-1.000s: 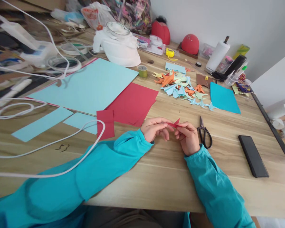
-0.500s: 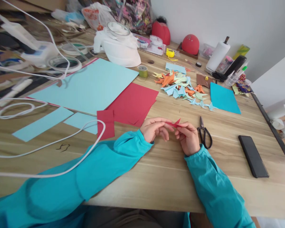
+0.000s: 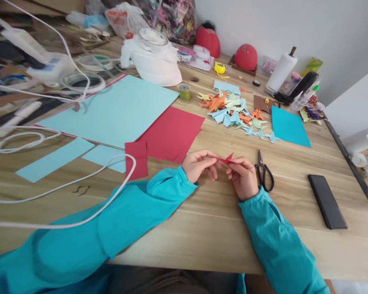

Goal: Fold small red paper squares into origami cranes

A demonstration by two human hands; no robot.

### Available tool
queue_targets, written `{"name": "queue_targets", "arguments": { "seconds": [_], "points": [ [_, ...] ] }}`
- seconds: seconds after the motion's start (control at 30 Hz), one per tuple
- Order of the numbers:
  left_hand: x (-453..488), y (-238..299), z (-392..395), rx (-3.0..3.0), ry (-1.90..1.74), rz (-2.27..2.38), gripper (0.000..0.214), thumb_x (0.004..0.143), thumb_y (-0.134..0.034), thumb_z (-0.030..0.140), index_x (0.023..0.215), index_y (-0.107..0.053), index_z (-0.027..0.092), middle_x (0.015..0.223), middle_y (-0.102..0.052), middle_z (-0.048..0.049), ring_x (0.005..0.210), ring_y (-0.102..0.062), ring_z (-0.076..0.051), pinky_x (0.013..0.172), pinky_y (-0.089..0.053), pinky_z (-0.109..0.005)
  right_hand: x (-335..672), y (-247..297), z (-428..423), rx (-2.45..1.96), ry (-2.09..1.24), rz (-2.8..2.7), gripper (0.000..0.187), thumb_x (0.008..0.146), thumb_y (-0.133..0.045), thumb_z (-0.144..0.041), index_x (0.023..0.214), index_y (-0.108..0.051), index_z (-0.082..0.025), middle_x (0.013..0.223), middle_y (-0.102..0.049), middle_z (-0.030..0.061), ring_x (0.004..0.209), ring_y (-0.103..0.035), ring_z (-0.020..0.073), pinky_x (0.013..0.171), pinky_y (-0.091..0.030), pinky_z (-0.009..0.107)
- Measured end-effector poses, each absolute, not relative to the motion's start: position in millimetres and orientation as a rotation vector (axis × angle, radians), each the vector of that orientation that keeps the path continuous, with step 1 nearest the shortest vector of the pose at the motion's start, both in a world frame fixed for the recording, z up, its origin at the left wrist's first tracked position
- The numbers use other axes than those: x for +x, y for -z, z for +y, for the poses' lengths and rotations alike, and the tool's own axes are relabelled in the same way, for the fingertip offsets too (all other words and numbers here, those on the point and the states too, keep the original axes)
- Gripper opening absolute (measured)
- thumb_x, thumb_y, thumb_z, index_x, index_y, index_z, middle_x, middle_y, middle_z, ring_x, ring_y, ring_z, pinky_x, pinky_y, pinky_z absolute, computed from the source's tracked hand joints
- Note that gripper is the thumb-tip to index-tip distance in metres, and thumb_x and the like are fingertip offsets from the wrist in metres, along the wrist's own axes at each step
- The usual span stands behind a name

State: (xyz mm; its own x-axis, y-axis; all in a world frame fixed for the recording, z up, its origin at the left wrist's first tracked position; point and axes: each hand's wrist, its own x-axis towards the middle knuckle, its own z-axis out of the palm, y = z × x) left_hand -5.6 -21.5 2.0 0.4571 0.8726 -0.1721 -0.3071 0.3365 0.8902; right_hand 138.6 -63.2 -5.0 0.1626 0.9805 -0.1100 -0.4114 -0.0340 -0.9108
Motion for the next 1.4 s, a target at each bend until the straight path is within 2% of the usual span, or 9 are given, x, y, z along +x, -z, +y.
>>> {"name": "queue_targets", "arguments": {
  "seconds": [0.37,1.0,1.2,1.4],
  "points": [
    [-5.8,-2.4,-21.4,0.924,-0.900,0.751,0.016,0.067,-0.062,0.021,0.070,-0.050,0.012,0.058,-0.063,-0.0021,0.037,-0.057,-0.014,0.036,-0.047,-0.026,138.8,5.4,-63.6,-1.028,-1.298,-0.737,0.008,0.065,-0.063,-0.010,0.067,-0.063,-0.018,0.050,-0.063,-0.0011,0.043,-0.054,0.0078,0.039,-0.039,0.015],
    [-6.4,2.1,-18.9,0.884,-0.929,0.728,0.010,0.073,-0.048,0.023,0.072,-0.048,0.013,0.058,-0.062,-0.0026,0.037,-0.056,-0.015,0.034,-0.045,-0.026,137.6,3.8,-62.7,-1.022,-1.286,-0.721,0.008,0.064,-0.064,-0.011,0.065,-0.062,-0.018,0.050,-0.062,-0.0012,0.042,-0.053,0.0080,0.038,-0.039,0.015],
    [-5.5,1.3,-21.5,0.993,-0.873,0.686,0.022,0.067,-0.061,0.021,0.086,-0.056,0.012,0.066,-0.063,-0.0010,0.039,-0.056,-0.011,0.038,-0.048,-0.025,136.5,3.5,-63.6,-1.026,-1.313,-0.717,0.008,0.062,-0.065,-0.011,0.064,-0.062,-0.018,0.050,-0.063,-0.0016,0.042,-0.054,0.0079,0.037,-0.039,0.014],
    [-3.5,-1.6,-25.1,1.028,-0.845,0.710,0.015,0.064,-0.065,0.018,0.076,-0.061,0.010,0.056,-0.061,-0.0001,0.038,-0.054,-0.009,0.039,-0.047,-0.021,134.8,3.4,-65.5,-1.044,-1.341,-0.762,0.009,0.061,-0.067,-0.010,0.065,-0.065,-0.018,0.054,-0.064,-0.0016,0.044,-0.055,0.0083,0.036,-0.040,0.015]
  ]
}}
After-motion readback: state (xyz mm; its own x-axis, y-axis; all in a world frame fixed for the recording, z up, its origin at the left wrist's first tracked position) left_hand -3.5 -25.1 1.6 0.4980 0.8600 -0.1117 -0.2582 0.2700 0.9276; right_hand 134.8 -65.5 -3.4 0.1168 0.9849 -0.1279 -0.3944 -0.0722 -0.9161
